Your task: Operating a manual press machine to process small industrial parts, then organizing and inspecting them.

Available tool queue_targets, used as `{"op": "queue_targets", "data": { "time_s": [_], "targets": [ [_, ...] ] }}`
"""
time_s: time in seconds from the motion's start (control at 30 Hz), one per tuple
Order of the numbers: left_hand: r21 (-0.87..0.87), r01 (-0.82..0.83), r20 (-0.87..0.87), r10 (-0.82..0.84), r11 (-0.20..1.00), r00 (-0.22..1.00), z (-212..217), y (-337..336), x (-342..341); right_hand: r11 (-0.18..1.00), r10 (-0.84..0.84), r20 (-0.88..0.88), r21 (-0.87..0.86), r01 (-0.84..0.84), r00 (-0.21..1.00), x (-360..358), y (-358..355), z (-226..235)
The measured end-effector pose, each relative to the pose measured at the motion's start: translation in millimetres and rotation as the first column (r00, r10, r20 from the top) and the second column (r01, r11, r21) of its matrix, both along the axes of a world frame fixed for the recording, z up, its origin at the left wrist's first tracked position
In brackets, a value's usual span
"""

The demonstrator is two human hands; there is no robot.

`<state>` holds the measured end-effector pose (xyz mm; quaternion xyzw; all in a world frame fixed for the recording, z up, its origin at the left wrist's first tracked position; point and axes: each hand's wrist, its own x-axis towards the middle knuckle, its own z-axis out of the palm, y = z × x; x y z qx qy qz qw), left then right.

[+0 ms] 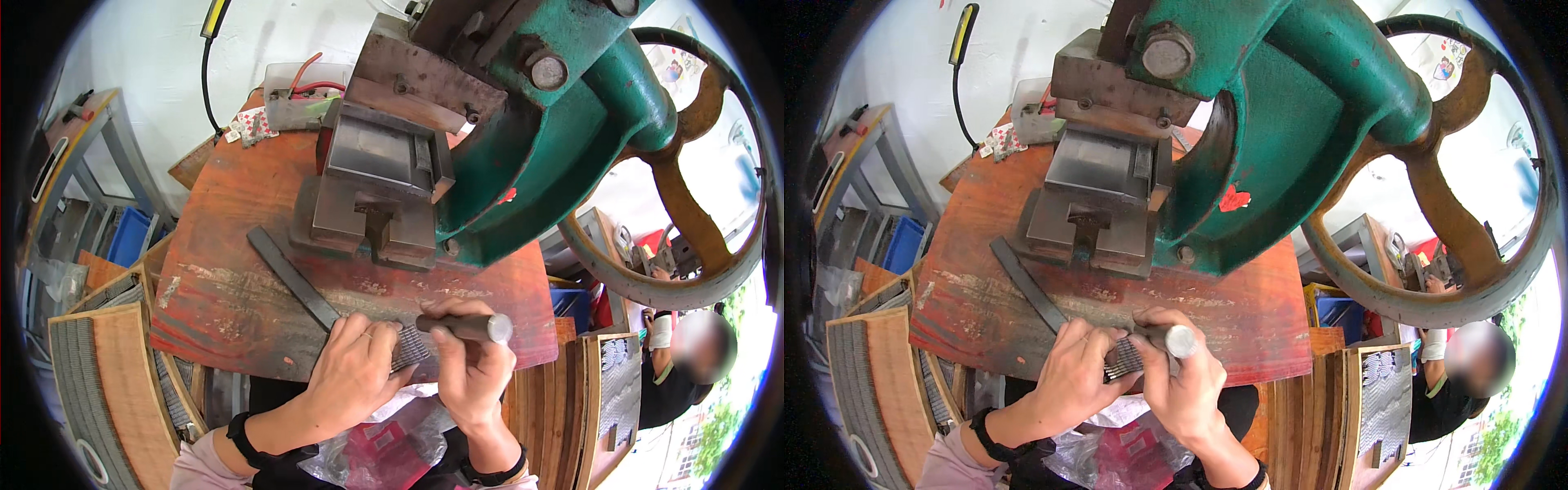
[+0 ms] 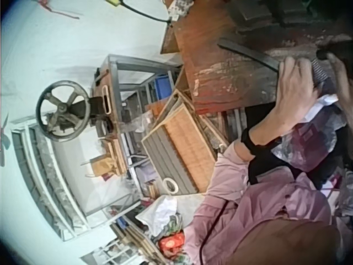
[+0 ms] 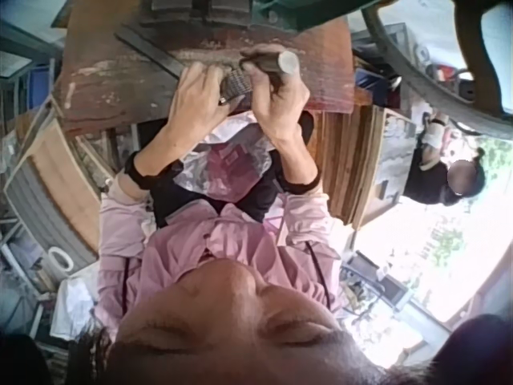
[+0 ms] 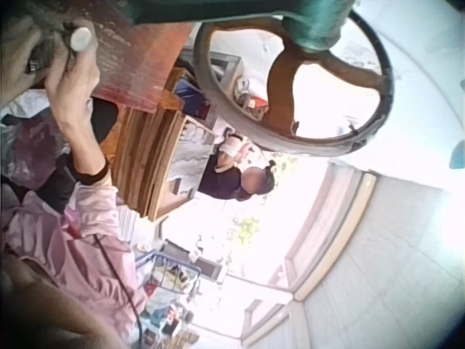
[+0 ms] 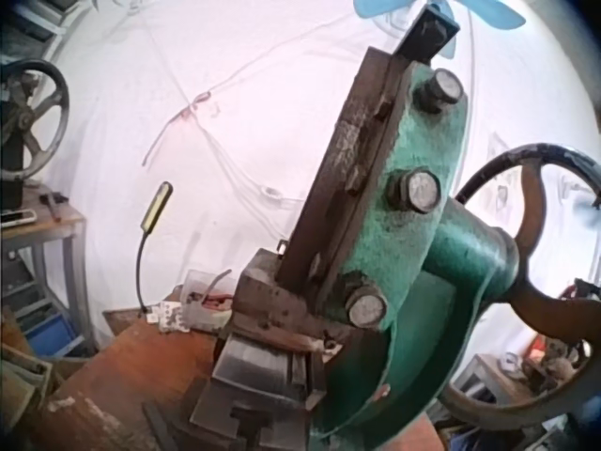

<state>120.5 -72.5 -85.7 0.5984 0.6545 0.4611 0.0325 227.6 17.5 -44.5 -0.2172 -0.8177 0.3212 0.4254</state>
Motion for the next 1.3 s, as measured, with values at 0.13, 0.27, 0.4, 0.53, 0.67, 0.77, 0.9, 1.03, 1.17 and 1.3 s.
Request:
{"op": "queue_targets", "data": {
  "time_s": [0.13, 0.27, 0.4, 0.53, 0.67, 0.77, 0.9, 1.03, 1.17, 1.3],
  "targets": [
    [-0.011, 0.008, -0.020, -0.009, 1.000, 1.000, -0.5, -0.7, -0.5, 0.993, -0.059, 0.266, -0.080, 0.083, 0.962, -0.6, 0.1, -4.8],
    [-0.019, 0.002, -0.037, -0.003, 1.000, 0.999, -0.4, -2.2, 0.9, 0.961, -0.017, -0.165, -0.277, -0.029, 0.986, 14.1, -6.5, -13.3],
    [0.061, -0.017, -0.050, 0.020, 0.998, 0.999, -1.2, -2.6, 3.0, 0.903, -0.170, -0.387, -0.429, -0.014, 0.906, 45.6, -21.6, -27.1],
    [0.049, -0.061, -0.056, 0.063, 0.997, 0.996, -5.1, -3.6, 4.6, 0.852, -0.240, -0.351, -0.523, 0.023, 0.905, 82.9, -40.5, -51.8],
    [0.071, -0.083, -0.078, 0.088, 0.994, 0.993, -8.4, -4.1, 7.3, 0.794, -0.230, -0.315, -0.608, -0.009, 0.921, 112.5, -56.3, -80.7],
    [0.088, -0.130, -0.098, 0.138, 0.988, 0.986, -6.5, -2.7, 9.7, 0.804, -0.210, -0.246, -0.593, 0.025, 0.946, 125.7, -63.4, -92.0],
    [0.364, -0.134, -0.001, 0.144, 0.922, 0.990, -3.2, -12.1, 16.7, 0.896, -0.118, 0.065, -0.424, 0.135, 0.991, 134.0, -74.0, -83.8],
    [0.291, 0.001, 0.076, -0.024, 0.957, 0.997, -15.7, -59.9, 38.2, 0.812, -0.033, 0.085, -0.578, 0.076, 0.996, 123.4, -90.1, -68.7],
    [0.130, 0.072, 0.206, -0.098, 0.989, 0.974, -39.2, -114.1, 57.7, 0.826, 0.233, 0.230, -0.560, -0.067, 0.945, 98.4, -109.2, -67.7],
    [-0.294, -0.045, 0.733, 0.255, 0.955, 0.630, -50.8, -169.8, 64.4, 0.813, 0.459, 0.319, -0.528, -0.247, 0.829, 63.2, -140.6, -80.1]
  ]
}}
